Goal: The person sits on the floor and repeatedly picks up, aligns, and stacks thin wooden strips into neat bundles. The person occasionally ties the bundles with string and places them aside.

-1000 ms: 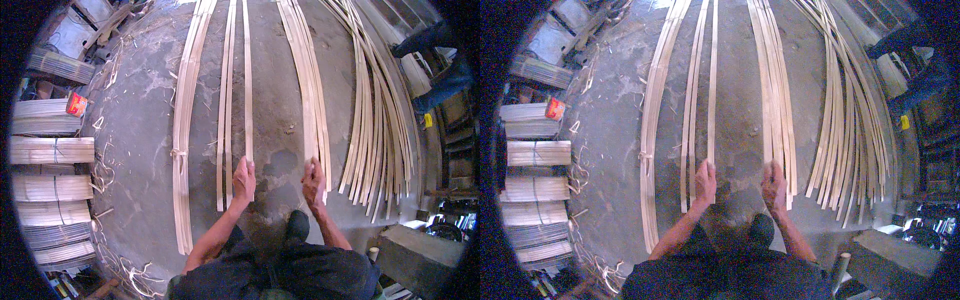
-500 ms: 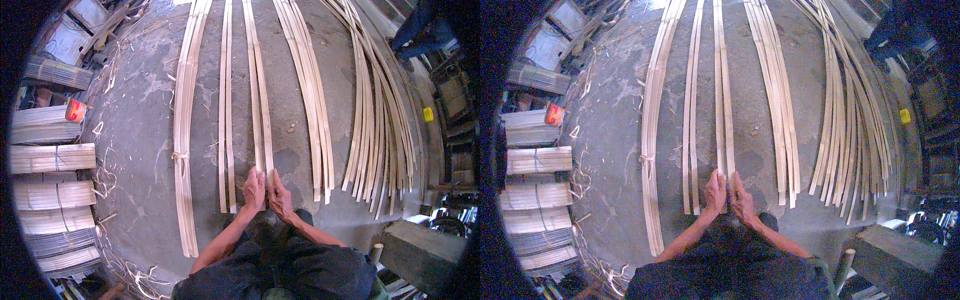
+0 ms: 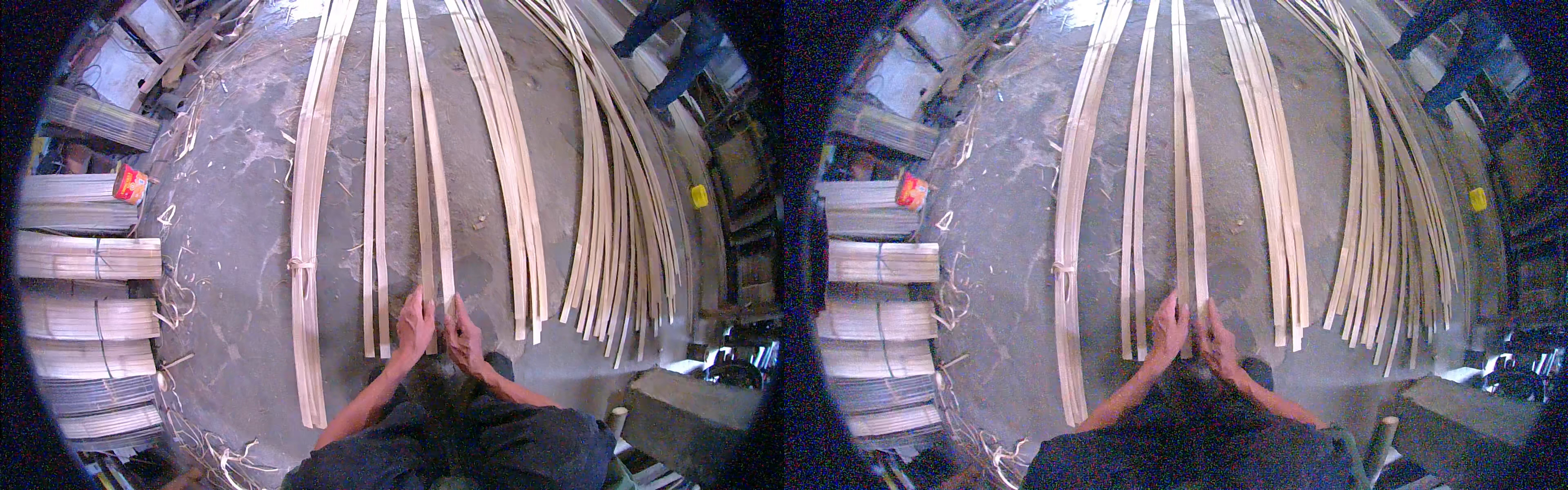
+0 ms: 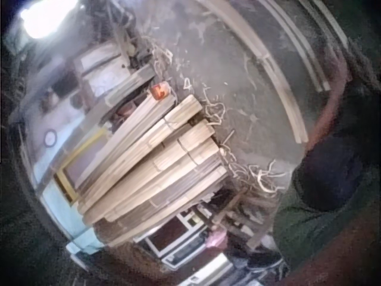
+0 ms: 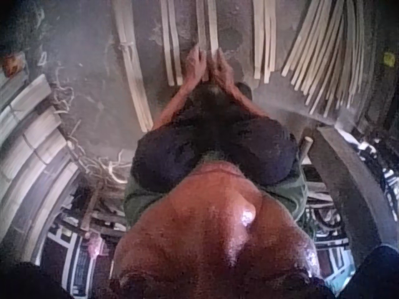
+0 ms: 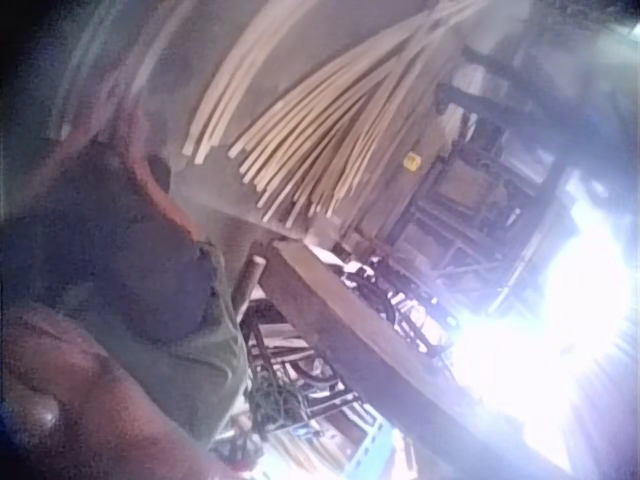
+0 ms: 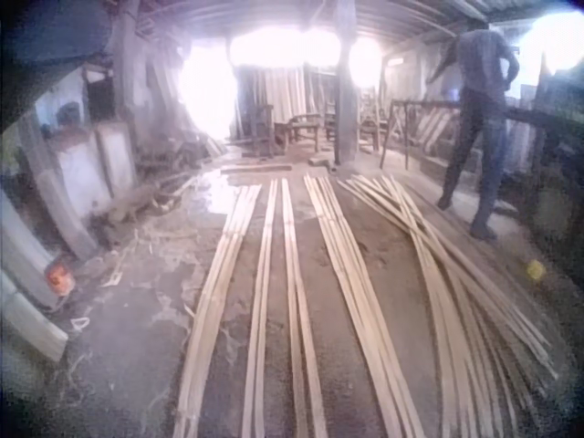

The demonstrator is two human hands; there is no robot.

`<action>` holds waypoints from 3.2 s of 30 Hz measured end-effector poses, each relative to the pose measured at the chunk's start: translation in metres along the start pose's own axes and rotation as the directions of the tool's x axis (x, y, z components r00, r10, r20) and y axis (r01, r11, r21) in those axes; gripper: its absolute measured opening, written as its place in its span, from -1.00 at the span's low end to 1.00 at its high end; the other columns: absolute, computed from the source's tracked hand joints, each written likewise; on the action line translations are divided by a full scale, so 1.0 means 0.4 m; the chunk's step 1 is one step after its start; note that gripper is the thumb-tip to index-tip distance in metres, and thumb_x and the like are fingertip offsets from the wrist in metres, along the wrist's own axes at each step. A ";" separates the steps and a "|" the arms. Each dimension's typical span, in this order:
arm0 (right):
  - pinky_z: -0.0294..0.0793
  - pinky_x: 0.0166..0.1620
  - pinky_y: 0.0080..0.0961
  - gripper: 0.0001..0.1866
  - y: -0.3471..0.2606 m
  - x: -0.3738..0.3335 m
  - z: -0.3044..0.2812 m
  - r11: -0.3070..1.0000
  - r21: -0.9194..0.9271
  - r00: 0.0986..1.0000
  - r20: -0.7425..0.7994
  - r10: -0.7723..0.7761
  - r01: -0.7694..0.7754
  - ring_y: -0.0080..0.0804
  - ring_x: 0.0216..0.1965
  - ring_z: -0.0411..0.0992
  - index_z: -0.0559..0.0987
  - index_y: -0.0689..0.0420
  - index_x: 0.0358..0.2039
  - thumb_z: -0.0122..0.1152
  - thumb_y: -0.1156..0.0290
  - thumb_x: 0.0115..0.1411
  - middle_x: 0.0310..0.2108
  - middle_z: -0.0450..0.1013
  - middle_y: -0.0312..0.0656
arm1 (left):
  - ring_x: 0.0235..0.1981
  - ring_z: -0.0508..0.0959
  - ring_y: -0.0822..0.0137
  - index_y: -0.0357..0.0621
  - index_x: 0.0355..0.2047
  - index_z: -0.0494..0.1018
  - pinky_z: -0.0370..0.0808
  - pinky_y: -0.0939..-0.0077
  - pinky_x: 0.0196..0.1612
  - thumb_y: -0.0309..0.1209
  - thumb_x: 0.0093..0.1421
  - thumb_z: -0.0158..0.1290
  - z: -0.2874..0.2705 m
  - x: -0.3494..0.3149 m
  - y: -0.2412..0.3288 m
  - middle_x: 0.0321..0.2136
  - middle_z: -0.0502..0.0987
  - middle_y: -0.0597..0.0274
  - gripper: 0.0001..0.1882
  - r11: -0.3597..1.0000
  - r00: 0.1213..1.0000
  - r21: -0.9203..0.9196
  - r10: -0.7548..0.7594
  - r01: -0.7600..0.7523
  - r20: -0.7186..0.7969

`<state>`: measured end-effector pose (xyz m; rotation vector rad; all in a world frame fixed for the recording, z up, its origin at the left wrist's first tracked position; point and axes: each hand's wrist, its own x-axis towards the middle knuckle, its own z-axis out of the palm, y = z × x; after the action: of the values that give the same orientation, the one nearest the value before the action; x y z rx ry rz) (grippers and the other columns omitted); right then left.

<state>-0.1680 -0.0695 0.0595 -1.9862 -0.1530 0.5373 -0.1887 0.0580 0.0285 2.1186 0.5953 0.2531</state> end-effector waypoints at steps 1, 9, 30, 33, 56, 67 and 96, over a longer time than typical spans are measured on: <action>0.41 -0.37 -0.47 -0.41 0.006 -0.003 0.003 0.991 -0.017 0.989 -0.055 -0.136 0.136 -0.44 -0.48 0.35 0.14 0.16 0.33 0.03 0.38 0.33 -0.43 0.46 0.08 | -0.14 0.53 -0.14 -0.30 0.08 0.33 0.46 0.07 -0.11 -0.33 0.24 0.00 -0.002 0.001 -0.006 -0.18 0.52 -0.22 -0.56 0.999 1.000 0.034 0.018 -0.017 -0.018; 0.42 -0.36 -0.50 -0.43 -0.039 -0.027 -0.010 0.990 -0.100 0.994 0.036 -0.100 0.103 -0.52 -0.45 0.34 0.16 0.10 0.32 0.02 0.42 0.33 -0.48 0.39 0.02 | -0.21 0.49 -0.10 -0.30 0.08 0.34 0.43 0.14 -0.11 -0.31 0.25 0.02 -0.026 -0.008 -0.002 -0.27 0.46 -0.14 -0.55 1.000 0.997 -0.001 -0.007 0.007 0.079; 0.39 -0.14 -0.25 -0.40 -0.004 0.025 0.020 0.922 -0.224 0.943 0.186 -0.277 0.315 0.01 -0.25 0.36 0.17 0.17 0.30 0.05 0.45 0.26 -0.36 0.37 0.03 | 0.01 0.46 -0.12 -0.39 0.20 0.23 0.35 0.19 0.11 -0.36 0.21 0.04 -0.060 0.088 -0.050 -0.03 0.46 -0.29 -0.41 0.995 0.995 -0.035 -0.096 0.096 -0.012; 0.41 -0.11 -0.17 -0.37 0.007 0.035 0.004 0.906 -0.310 0.952 0.199 -0.235 0.288 0.08 -0.20 0.42 0.13 0.17 0.31 0.05 0.37 0.27 -0.28 0.43 0.11 | -0.01 0.48 -0.10 -0.41 0.20 0.22 0.39 0.22 0.06 -0.36 0.21 0.04 -0.066 0.085 -0.021 -0.04 0.46 -0.29 -0.40 0.995 0.995 -0.034 -0.093 0.094 0.036; 0.40 -0.07 -0.43 -0.47 -0.003 0.019 0.003 0.906 -0.201 0.928 0.063 -0.368 0.373 -0.14 -0.10 0.34 0.30 0.19 0.22 0.13 0.47 0.24 -0.10 0.29 0.00 | -0.03 0.52 -0.08 -0.40 0.07 0.37 0.41 0.22 0.06 -0.22 0.27 0.03 -0.078 0.077 -0.017 -0.06 0.51 -0.23 -0.49 0.966 0.952 -0.201 -0.209 0.164 -0.225; 0.40 -0.06 -0.37 -0.41 -0.010 0.008 0.052 0.969 -0.016 0.864 0.456 -0.212 0.247 -0.18 -0.21 0.43 0.15 0.22 0.30 0.04 0.47 0.29 -0.20 0.41 -0.01 | -0.15 0.54 -0.08 -0.33 0.09 0.39 0.44 0.21 -0.04 -0.25 0.25 0.03 -0.103 0.101 -0.070 -0.18 0.54 -0.22 -0.51 0.973 0.957 -0.126 -0.216 0.194 -0.195; 0.43 -0.31 -0.47 -0.66 -0.021 0.007 0.085 0.938 0.056 0.873 0.350 -0.339 0.342 -0.42 -0.43 0.41 0.46 0.23 0.06 0.05 0.42 0.31 -0.36 0.49 -0.09 | -0.18 0.50 -0.18 -0.42 0.11 0.32 0.42 0.11 -0.05 -0.38 0.23 0.01 -0.233 0.093 -0.125 -0.23 0.49 -0.25 -0.51 0.979 0.970 0.155 -0.099 0.135 -0.221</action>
<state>-0.1794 -0.0367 0.0531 -1.7968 -0.7195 0.6584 -0.2089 0.1674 0.0403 2.2250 0.8932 0.3765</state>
